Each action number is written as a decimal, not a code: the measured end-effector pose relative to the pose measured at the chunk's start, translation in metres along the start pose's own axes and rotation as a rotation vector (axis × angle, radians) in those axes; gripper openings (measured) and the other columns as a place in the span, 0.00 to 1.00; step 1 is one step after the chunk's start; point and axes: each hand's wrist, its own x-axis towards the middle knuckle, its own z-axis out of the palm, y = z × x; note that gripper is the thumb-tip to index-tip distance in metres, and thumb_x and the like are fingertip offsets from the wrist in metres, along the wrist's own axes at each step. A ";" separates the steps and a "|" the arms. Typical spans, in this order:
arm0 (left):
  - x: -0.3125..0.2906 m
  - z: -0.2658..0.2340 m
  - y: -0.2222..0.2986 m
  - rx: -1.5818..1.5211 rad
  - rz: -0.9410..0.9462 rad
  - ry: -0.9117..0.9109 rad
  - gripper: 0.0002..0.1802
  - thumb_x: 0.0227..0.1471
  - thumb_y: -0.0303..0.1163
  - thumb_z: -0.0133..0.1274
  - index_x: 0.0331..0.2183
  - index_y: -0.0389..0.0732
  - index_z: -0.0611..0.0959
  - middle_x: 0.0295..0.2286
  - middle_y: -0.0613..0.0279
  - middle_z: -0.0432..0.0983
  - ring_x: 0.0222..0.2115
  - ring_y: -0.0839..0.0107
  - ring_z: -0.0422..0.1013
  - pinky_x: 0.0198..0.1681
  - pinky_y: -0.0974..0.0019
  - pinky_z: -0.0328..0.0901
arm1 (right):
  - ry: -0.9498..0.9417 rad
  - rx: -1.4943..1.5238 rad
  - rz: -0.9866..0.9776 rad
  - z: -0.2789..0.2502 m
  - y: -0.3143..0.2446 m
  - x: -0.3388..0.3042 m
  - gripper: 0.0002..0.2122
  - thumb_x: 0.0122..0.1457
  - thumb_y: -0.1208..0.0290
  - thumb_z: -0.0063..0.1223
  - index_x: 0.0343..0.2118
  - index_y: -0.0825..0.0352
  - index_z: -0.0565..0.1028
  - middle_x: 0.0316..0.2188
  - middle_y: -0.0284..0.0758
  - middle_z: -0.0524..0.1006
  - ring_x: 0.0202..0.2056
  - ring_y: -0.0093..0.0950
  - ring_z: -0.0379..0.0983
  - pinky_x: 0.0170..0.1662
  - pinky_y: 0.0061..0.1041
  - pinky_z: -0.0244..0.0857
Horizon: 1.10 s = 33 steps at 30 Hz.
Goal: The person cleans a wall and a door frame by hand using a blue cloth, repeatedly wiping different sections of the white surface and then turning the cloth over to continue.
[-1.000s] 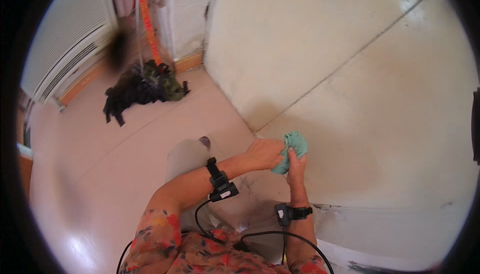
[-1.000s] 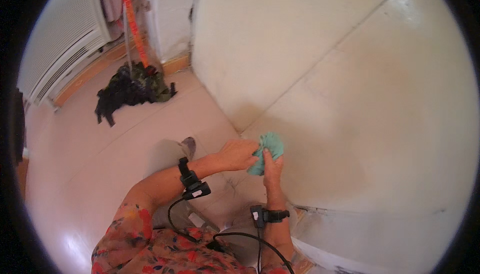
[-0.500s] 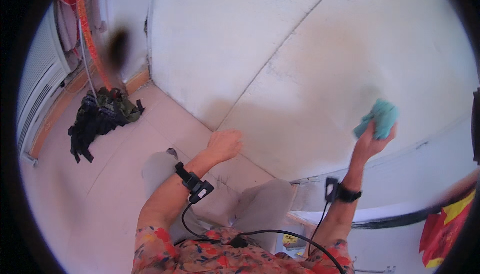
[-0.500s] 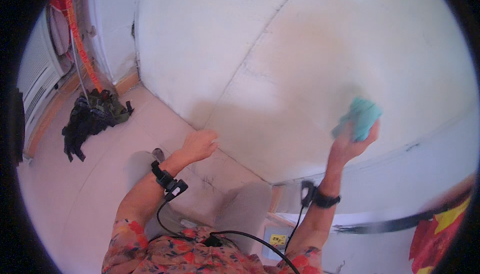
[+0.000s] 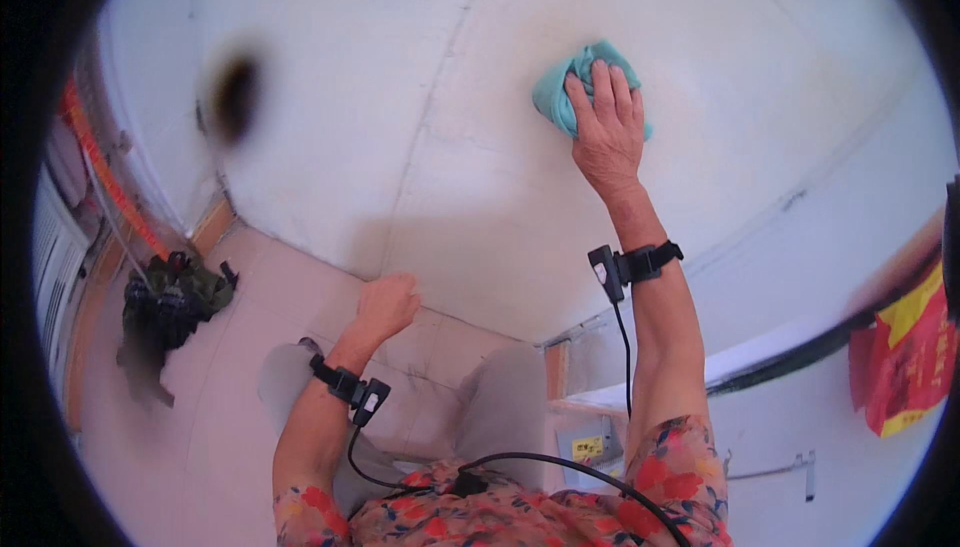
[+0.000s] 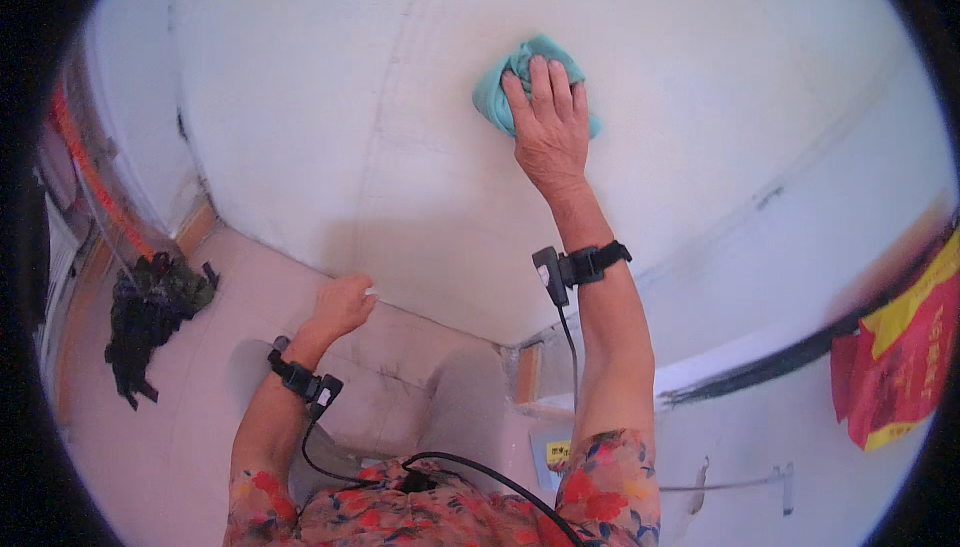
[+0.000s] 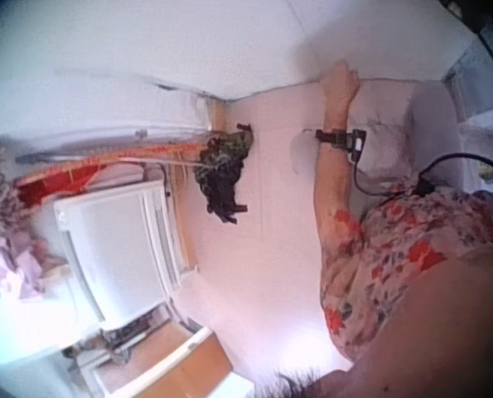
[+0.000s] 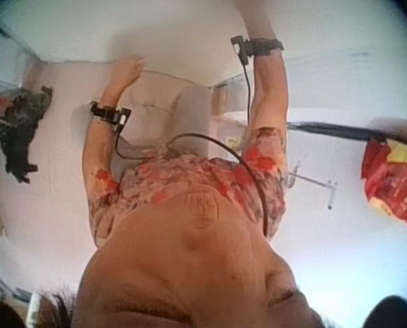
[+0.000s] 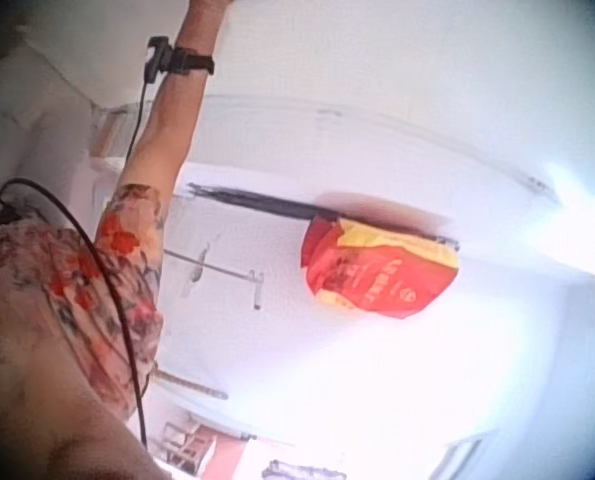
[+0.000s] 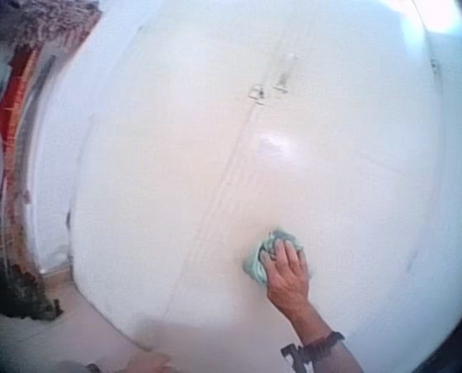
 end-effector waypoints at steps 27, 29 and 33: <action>-0.007 0.019 -0.015 0.161 0.071 -0.268 0.12 0.43 0.37 0.55 0.26 0.39 0.75 0.28 0.53 0.73 0.30 0.53 0.71 0.32 0.53 0.65 | -0.612 -1.146 -0.004 -0.246 0.290 -0.068 0.14 0.51 0.73 0.45 0.42 0.64 0.71 0.44 0.37 0.68 0.49 0.35 0.62 0.46 0.38 0.57; -0.010 0.018 -0.019 0.173 0.073 -0.265 0.12 0.43 0.37 0.55 0.26 0.39 0.76 0.28 0.53 0.73 0.31 0.54 0.71 0.32 0.53 0.65 | -0.661 -1.071 0.026 -0.237 0.273 -0.077 0.12 0.50 0.73 0.45 0.38 0.64 0.72 0.42 0.38 0.69 0.47 0.34 0.63 0.44 0.33 0.59; -0.010 0.023 -0.018 0.179 0.095 -0.303 0.12 0.43 0.38 0.55 0.26 0.39 0.76 0.28 0.53 0.74 0.31 0.54 0.72 0.32 0.53 0.65 | -0.734 -0.829 -0.018 -0.209 0.246 -0.145 0.07 0.46 0.73 0.46 0.30 0.64 0.72 0.37 0.38 0.69 0.41 0.33 0.64 0.39 0.31 0.60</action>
